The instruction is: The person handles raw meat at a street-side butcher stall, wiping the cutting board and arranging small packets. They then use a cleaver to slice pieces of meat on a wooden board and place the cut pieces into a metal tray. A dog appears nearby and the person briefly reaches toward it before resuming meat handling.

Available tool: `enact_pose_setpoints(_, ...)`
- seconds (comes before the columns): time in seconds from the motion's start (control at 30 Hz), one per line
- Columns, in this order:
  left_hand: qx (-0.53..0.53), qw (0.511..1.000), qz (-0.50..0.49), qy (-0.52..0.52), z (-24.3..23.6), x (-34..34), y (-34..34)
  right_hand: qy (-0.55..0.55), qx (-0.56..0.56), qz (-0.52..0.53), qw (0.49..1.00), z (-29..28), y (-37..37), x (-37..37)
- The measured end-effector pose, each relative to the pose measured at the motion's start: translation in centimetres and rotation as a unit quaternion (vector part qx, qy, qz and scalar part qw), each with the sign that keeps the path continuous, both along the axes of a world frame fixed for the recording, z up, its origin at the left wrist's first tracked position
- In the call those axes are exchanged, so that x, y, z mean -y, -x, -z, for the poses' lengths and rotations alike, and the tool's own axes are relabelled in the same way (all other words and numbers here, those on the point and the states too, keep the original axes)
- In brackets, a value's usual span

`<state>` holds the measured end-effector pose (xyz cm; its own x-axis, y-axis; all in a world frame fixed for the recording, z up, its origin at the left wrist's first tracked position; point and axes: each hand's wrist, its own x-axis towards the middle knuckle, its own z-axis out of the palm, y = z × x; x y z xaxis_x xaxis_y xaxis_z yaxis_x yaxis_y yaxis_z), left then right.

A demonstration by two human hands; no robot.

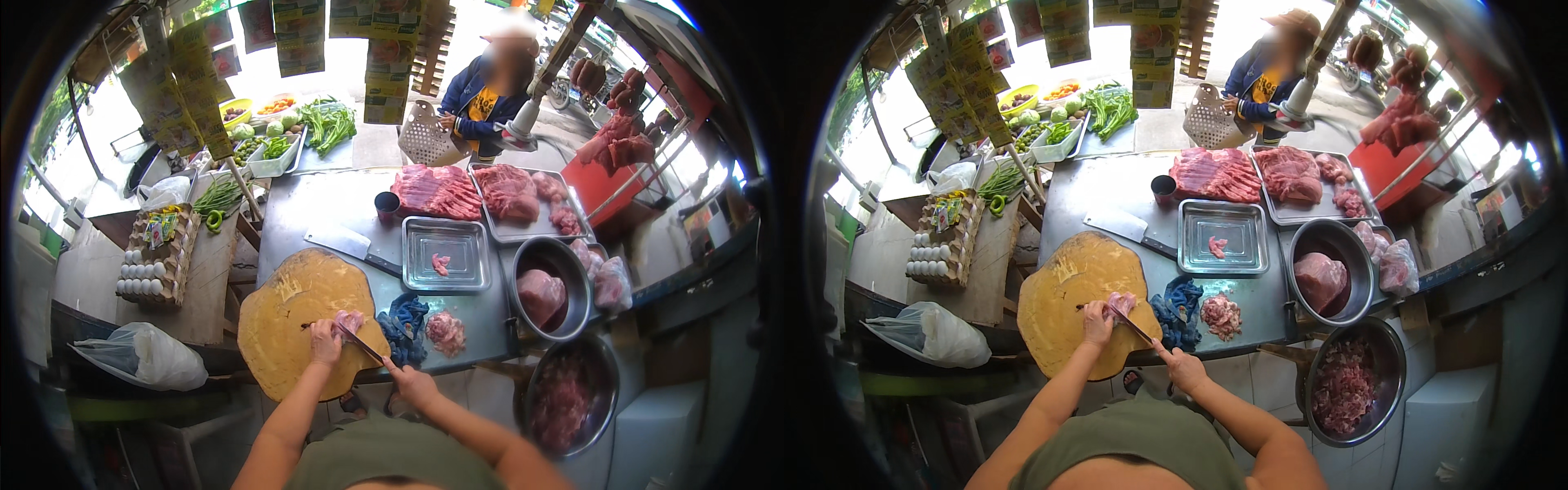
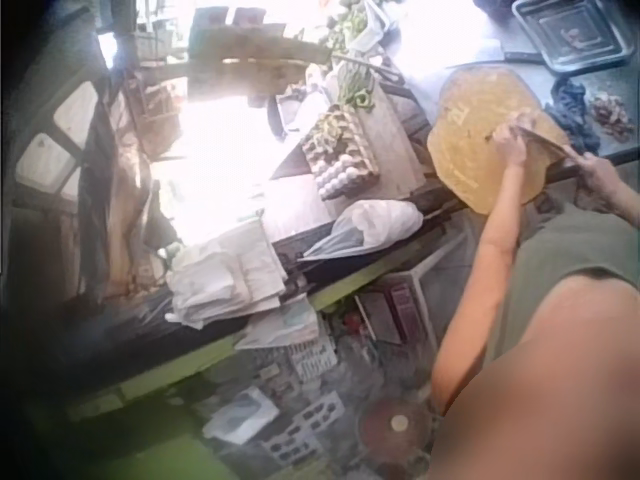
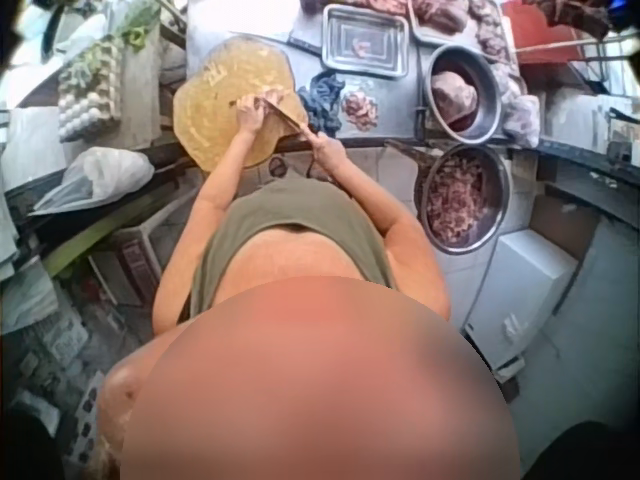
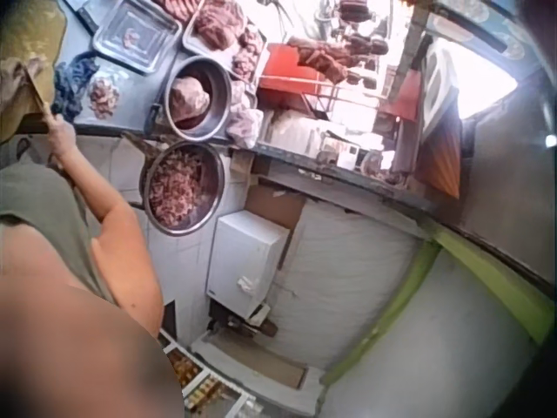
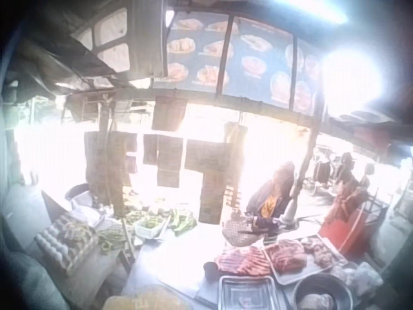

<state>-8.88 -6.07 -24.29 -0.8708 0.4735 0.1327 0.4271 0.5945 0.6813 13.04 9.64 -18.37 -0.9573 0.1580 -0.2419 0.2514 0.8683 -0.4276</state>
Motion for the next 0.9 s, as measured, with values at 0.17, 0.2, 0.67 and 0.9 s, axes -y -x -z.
enact_pose_setpoints(0.17, -0.040, 0.998, 0.051, -0.022, -0.7, 0.2, -0.5, 0.032, 0.000, 0.034, 0.999, 0.2, -0.1, 0.0)
enact_pose_setpoints(0.2, -0.030, 0.998, 0.059, -0.010, -0.9, 0.4, -0.6, 0.032, -0.002, 0.031, 0.999, 0.1, -0.3, -0.2)
enact_pose_setpoints(0.67, -0.038, 0.998, 0.039, 0.017, -0.9, -3.1, 2.1, 0.239, -0.128, 0.151, 0.951, 1.1, -2.5, -0.1)
enact_pose_setpoints(0.9, 0.049, 0.998, -0.009, 0.039, -0.1, -3.6, 1.9, 0.199, -0.213, 0.207, 0.934, -0.3, -2.0, -2.4)
